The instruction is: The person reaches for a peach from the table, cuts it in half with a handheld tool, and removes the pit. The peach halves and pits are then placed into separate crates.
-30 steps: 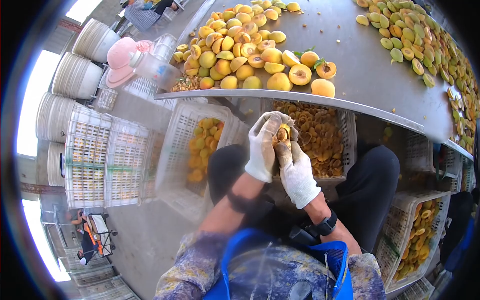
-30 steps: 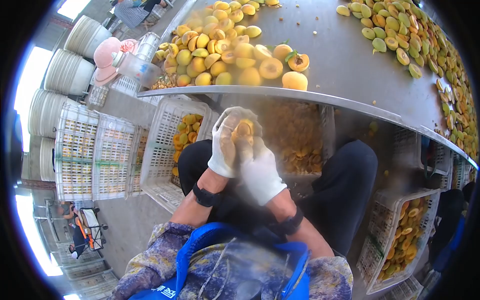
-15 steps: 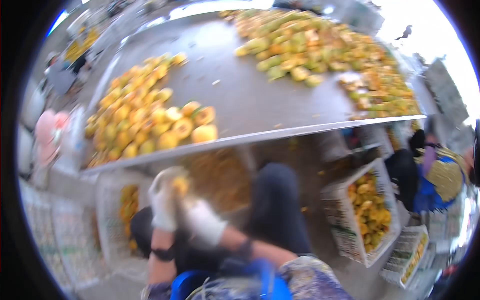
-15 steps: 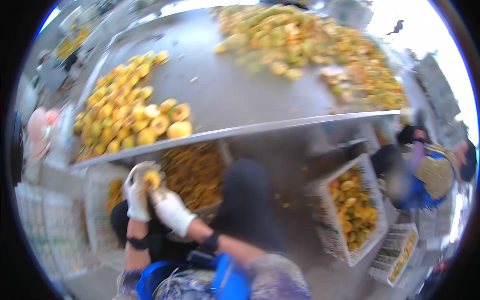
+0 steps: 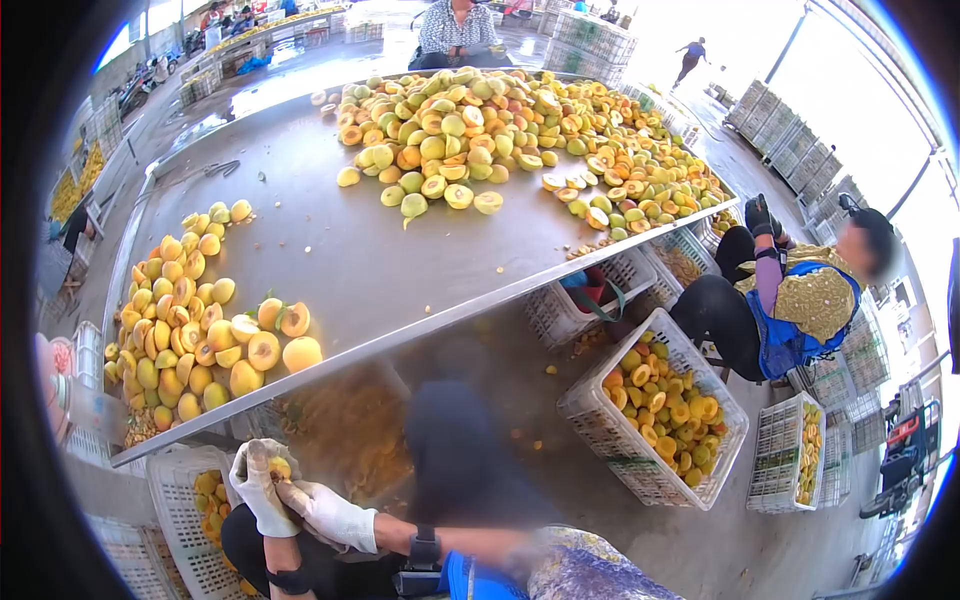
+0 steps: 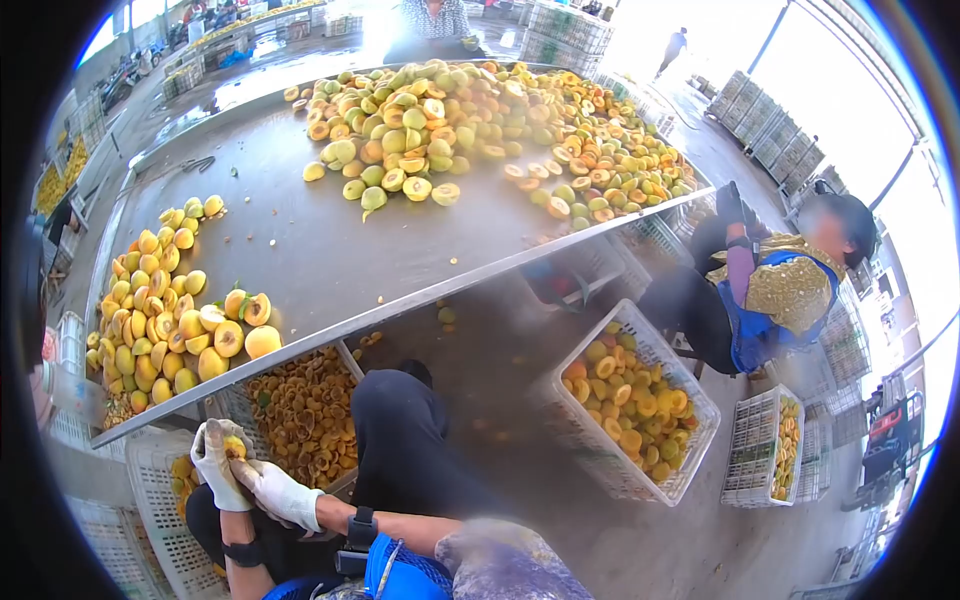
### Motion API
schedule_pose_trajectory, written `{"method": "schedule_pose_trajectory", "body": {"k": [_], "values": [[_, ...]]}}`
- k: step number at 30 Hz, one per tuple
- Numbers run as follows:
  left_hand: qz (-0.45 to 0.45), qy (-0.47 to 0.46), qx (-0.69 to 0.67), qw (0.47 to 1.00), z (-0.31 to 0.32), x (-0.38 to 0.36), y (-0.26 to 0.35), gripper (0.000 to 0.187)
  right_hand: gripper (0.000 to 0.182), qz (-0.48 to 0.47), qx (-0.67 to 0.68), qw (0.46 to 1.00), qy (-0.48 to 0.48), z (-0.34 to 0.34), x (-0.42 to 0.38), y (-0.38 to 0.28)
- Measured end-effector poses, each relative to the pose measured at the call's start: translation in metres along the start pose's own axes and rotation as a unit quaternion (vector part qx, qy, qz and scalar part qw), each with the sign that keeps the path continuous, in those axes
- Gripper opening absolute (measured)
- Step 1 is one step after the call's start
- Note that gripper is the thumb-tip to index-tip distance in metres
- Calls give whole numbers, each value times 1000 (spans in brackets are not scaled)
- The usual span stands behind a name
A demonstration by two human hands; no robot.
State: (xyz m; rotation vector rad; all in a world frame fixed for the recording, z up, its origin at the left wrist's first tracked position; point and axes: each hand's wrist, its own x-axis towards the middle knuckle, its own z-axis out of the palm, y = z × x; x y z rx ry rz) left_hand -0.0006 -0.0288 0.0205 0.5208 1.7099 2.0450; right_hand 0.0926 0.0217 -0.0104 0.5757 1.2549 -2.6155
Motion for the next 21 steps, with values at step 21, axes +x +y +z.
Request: {"method": "schedule_pose_trajectory", "body": {"k": [21], "values": [[12,16,-10,1000,-7,0,-4,35,46,-197,-246,942,119,6,-9,-9]]}}
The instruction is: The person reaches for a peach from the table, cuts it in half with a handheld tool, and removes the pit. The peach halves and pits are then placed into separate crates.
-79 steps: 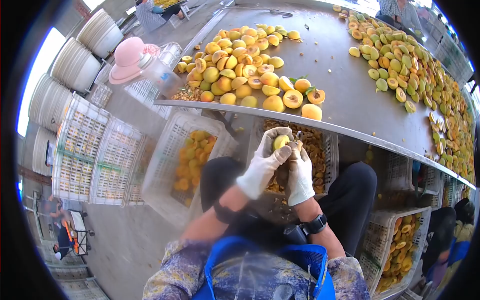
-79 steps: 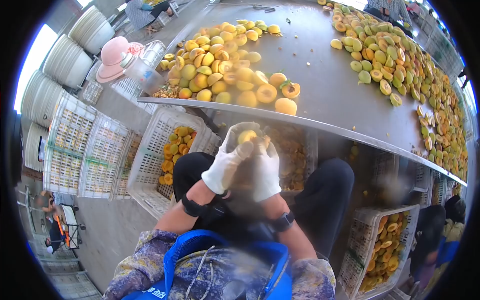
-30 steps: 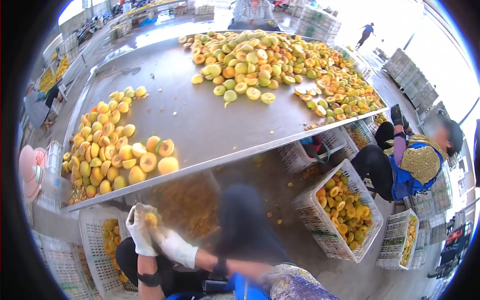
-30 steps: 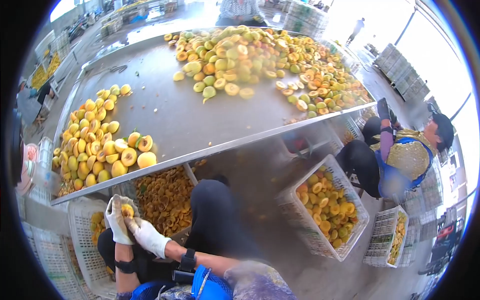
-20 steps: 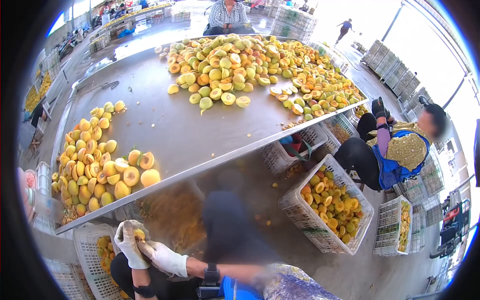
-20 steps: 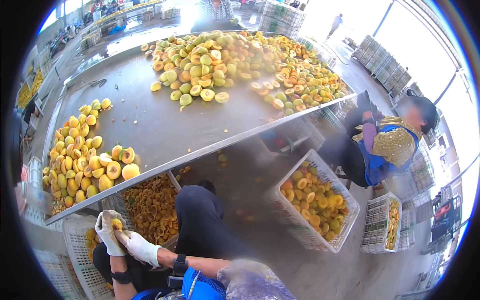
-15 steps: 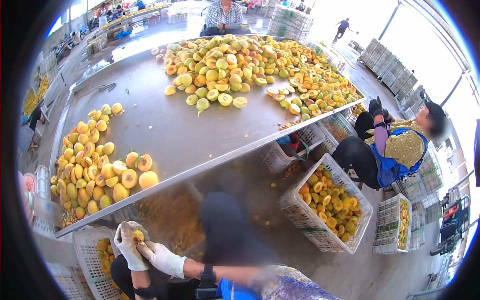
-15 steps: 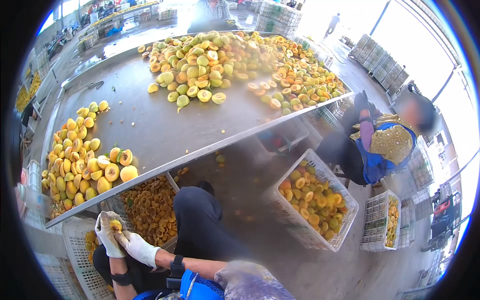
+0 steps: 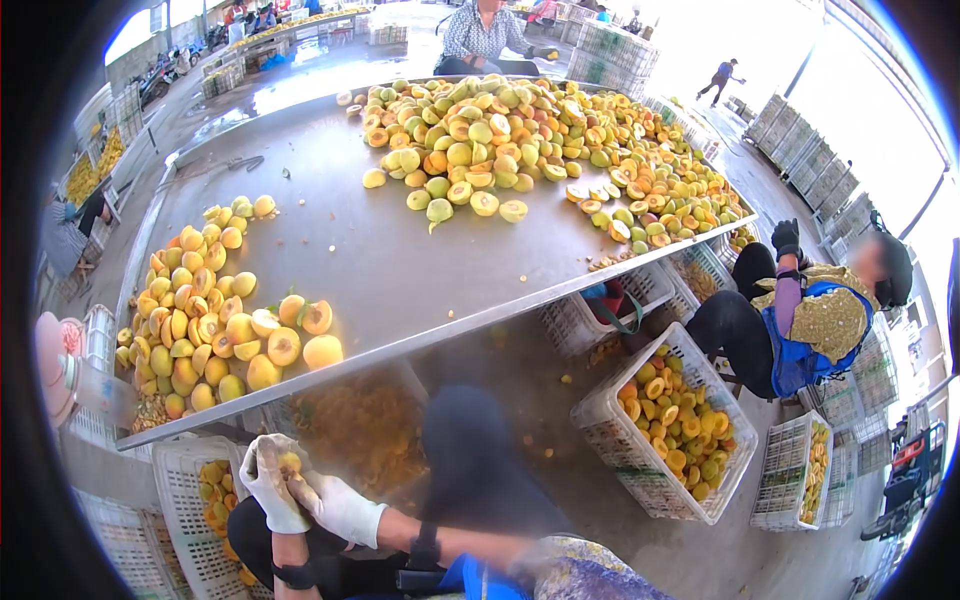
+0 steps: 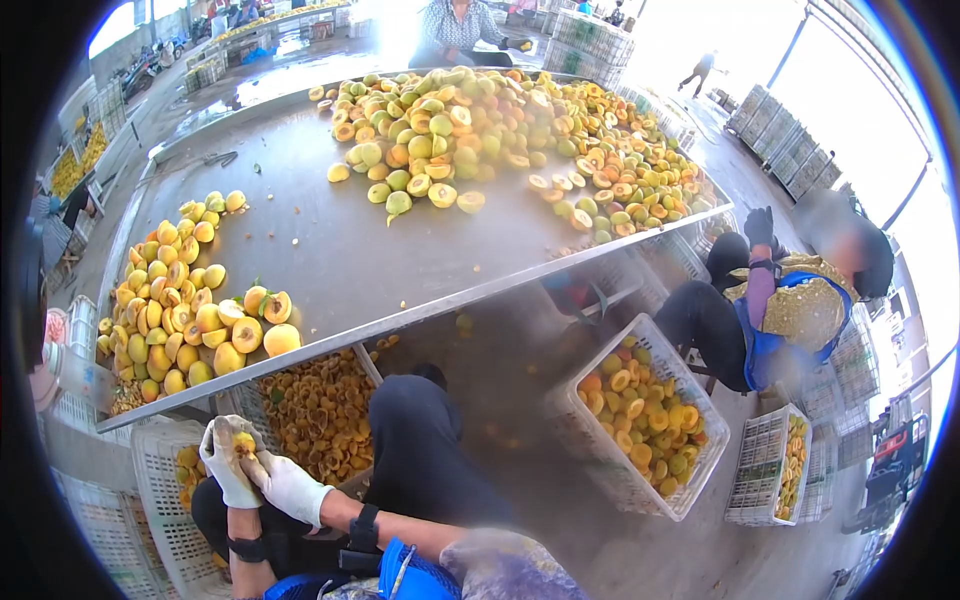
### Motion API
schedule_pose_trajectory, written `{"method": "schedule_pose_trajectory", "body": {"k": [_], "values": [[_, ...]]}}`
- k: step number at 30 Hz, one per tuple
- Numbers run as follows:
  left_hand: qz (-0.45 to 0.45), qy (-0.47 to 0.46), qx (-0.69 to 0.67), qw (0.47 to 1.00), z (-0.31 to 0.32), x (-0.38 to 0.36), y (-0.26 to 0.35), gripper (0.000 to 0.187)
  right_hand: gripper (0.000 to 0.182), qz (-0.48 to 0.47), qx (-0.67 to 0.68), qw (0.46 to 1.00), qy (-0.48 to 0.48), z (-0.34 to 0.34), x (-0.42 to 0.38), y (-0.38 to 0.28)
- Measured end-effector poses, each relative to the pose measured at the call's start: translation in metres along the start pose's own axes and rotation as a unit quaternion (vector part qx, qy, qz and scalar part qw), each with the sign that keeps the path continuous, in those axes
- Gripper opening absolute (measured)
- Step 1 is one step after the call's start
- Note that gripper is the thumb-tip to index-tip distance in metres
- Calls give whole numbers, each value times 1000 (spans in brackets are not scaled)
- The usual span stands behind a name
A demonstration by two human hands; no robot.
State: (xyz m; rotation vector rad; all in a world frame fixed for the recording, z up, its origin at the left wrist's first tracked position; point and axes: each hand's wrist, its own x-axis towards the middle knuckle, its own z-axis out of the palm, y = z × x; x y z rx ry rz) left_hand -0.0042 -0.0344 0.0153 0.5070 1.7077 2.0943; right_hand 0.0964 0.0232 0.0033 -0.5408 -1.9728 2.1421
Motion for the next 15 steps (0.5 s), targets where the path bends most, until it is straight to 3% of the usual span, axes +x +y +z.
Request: {"method": "schedule_pose_trajectory", "body": {"k": [11,15], "values": [[58,27,47,997,-4,4,-5,38,42,-17,64,997,-27,3,11,11],[40,-38,46,997,6,-1,12,38,42,-20,139,989,-57,8,13,22]]}}
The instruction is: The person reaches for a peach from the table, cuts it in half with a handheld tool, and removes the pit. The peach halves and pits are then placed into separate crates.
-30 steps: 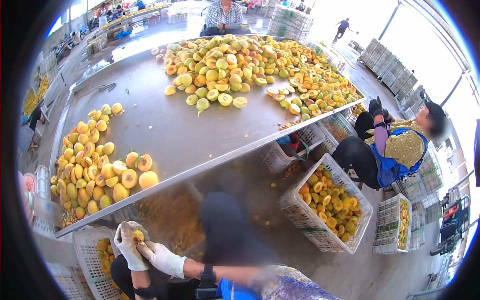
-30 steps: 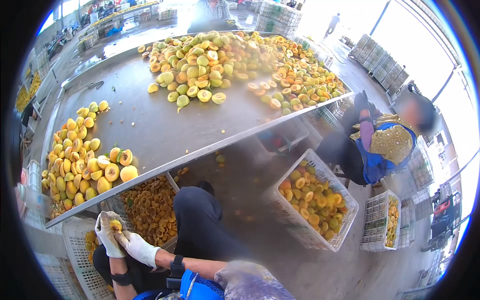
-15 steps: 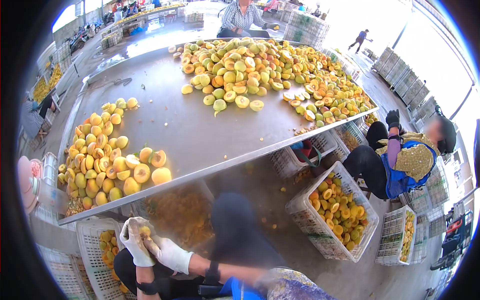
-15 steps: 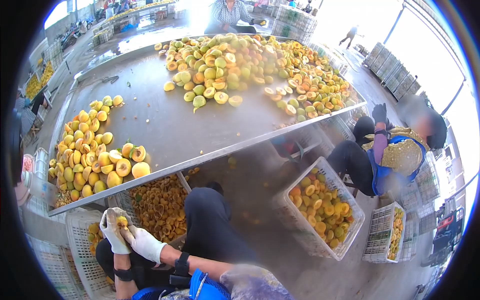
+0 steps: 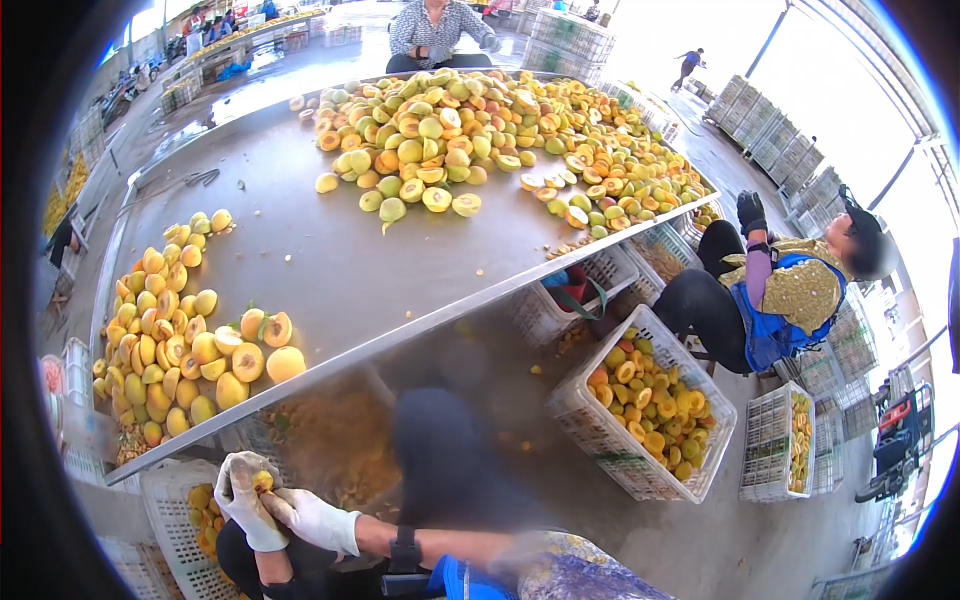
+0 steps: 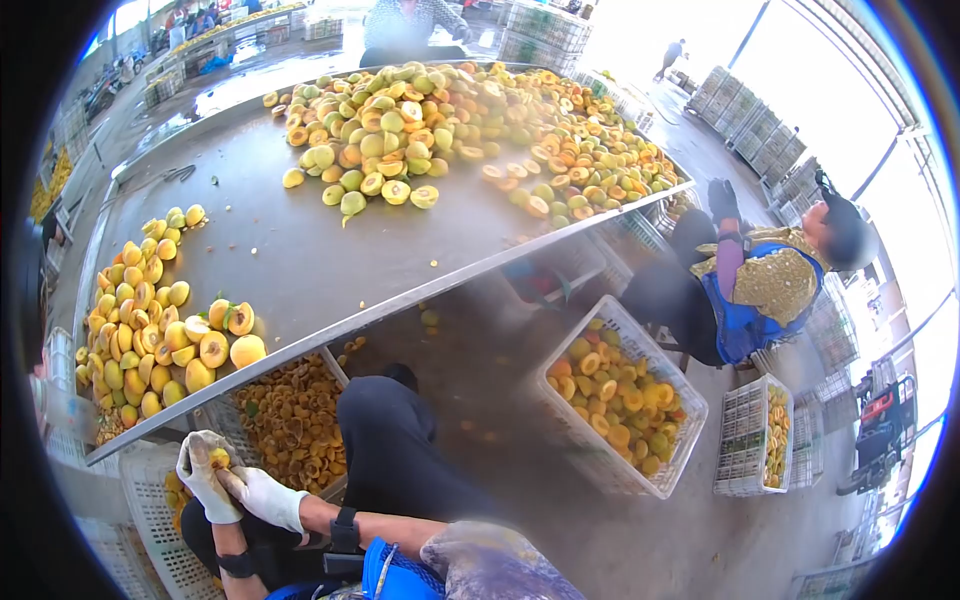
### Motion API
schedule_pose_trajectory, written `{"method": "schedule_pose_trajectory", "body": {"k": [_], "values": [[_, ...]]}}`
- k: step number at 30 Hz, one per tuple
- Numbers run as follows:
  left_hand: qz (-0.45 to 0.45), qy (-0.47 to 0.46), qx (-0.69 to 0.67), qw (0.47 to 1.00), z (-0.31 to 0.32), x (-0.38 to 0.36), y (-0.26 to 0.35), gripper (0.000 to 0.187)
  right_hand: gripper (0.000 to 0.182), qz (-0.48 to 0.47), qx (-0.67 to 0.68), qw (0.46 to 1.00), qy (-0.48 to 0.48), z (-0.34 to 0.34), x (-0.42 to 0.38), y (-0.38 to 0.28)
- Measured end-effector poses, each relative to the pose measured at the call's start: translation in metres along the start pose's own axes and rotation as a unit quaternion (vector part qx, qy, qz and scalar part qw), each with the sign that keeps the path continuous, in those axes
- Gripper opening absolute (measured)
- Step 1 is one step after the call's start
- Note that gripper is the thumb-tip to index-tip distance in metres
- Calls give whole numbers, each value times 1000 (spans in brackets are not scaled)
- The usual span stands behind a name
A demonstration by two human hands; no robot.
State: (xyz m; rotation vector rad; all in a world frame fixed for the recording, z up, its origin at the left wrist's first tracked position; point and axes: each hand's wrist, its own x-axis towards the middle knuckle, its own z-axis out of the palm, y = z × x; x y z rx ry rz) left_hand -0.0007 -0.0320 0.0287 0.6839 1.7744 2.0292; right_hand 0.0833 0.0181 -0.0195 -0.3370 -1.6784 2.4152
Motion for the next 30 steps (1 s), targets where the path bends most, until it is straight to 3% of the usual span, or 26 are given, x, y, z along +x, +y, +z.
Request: {"method": "schedule_pose_trajectory", "body": {"k": [2,5,8,12,15,19,20,21,22,23,24,25,27,28,30], "values": [[1,-4,-17,1000,3,1,-1,40,45,-23,-24,999,27,2,2,10],[14,22,-47,999,1,7,-15,41,48,146,145,977,-61,-5,6,8],[13,10,-19,1000,3,7,-13,41,51,180,208,957,-91,-11,-1,0],[15,10,7,1000,7,2,-6,44,53,214,175,958,-78,-13,-20,-40],[60,-71,15,996,17,2,17,50,53,256,373,878,-159,-22,-29,-52],[25,-125,-24,992,15,9,17,51,48,287,512,781,-215,-27,-30,-59],[22,-138,-53,989,12,15,7,52,44,288,532,764,-226,-27,-30,-55],[15,-139,-75,987,5,13,-2,52,45,284,491,795,-213,-26,-28,-46],[-16,-140,-75,987,5,11,-1,52,44,323,584,717,-200,-21,-19,-36],[-45,-132,-71,988,8,14,4,52,44,317,623,680,-222,-26,-22,-28],[-46,-125,-44,990,8,13,10,52,44,298,614,678,-271,-30,-21,-30],[-65,-114,-48,990,6,13,14,52,45,285,544,744,-262,-30,-22,-43],[-114,-88,-90,985,9,6,39,52,46,273,509,773,-261,-20,-21,-45],[-114,-108,-144,977,2,2,44,40,48,279,481,787,-267,-18,-24,-49],[-141,-51,-135,979,4,-6,55,45,50,283,440,810,-266,-12,-28,-57]]}}
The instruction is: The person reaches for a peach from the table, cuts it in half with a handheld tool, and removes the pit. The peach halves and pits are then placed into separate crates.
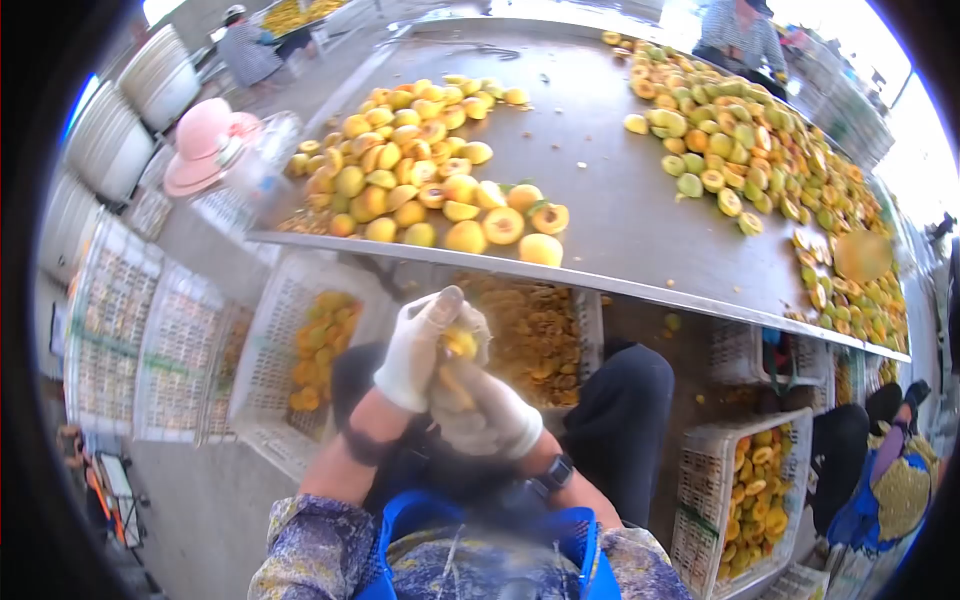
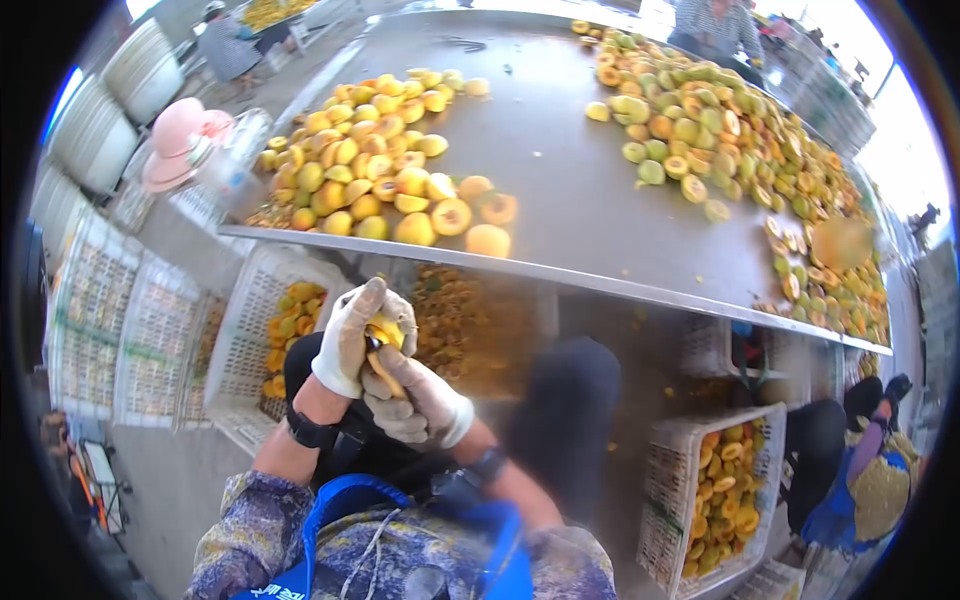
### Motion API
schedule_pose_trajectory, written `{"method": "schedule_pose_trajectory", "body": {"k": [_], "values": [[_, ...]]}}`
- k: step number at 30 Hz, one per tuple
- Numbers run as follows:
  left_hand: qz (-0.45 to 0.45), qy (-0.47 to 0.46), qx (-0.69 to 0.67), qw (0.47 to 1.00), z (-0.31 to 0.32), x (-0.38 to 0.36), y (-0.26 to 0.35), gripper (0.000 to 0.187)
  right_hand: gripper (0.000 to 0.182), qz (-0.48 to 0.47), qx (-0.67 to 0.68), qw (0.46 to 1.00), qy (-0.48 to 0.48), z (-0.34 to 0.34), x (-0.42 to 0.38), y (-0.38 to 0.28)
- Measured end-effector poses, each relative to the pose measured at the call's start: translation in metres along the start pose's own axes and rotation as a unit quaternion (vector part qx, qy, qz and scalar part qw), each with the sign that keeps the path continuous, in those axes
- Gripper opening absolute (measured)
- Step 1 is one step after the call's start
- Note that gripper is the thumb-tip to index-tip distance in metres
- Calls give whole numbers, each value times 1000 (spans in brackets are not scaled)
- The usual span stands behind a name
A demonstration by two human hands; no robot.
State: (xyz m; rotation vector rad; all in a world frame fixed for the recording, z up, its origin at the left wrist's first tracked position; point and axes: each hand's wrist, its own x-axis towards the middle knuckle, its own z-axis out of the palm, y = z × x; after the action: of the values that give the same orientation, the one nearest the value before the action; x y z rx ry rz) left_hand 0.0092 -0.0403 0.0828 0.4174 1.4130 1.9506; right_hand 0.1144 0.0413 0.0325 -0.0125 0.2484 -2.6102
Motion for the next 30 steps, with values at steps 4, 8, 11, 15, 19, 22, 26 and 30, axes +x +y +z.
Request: {"method": "schedule_pose_trajectory", "body": {"k": [4,8,11,15,19,22,26,30], "values": [[-94,33,-400,911,-41,1,16,31,52,-29,98,989,-108,-6,6,15],[97,258,11,961,-139,-8,50,22,53,-63,330,934,-120,-37,8,4],[179,269,449,833,-148,1,78,18,52,-74,294,947,-109,-35,13,10],[141,149,532,821,-80,51,77,13,52,-76,353,932,-31,-48,23,9],[194,-34,615,764,-7,134,33,21,51,-58,283,957,33,-43,22,7],[330,-97,673,655,-6,219,-37,41,48,-83,262,955,116,-51,22,7],[156,-207,739,622,30,254,-52,37,46,-107,246,953,138,-59,21,5],[115,-228,748,612,61,237,-23,35,43,-106,189,958,186,-43,18,0]]}}
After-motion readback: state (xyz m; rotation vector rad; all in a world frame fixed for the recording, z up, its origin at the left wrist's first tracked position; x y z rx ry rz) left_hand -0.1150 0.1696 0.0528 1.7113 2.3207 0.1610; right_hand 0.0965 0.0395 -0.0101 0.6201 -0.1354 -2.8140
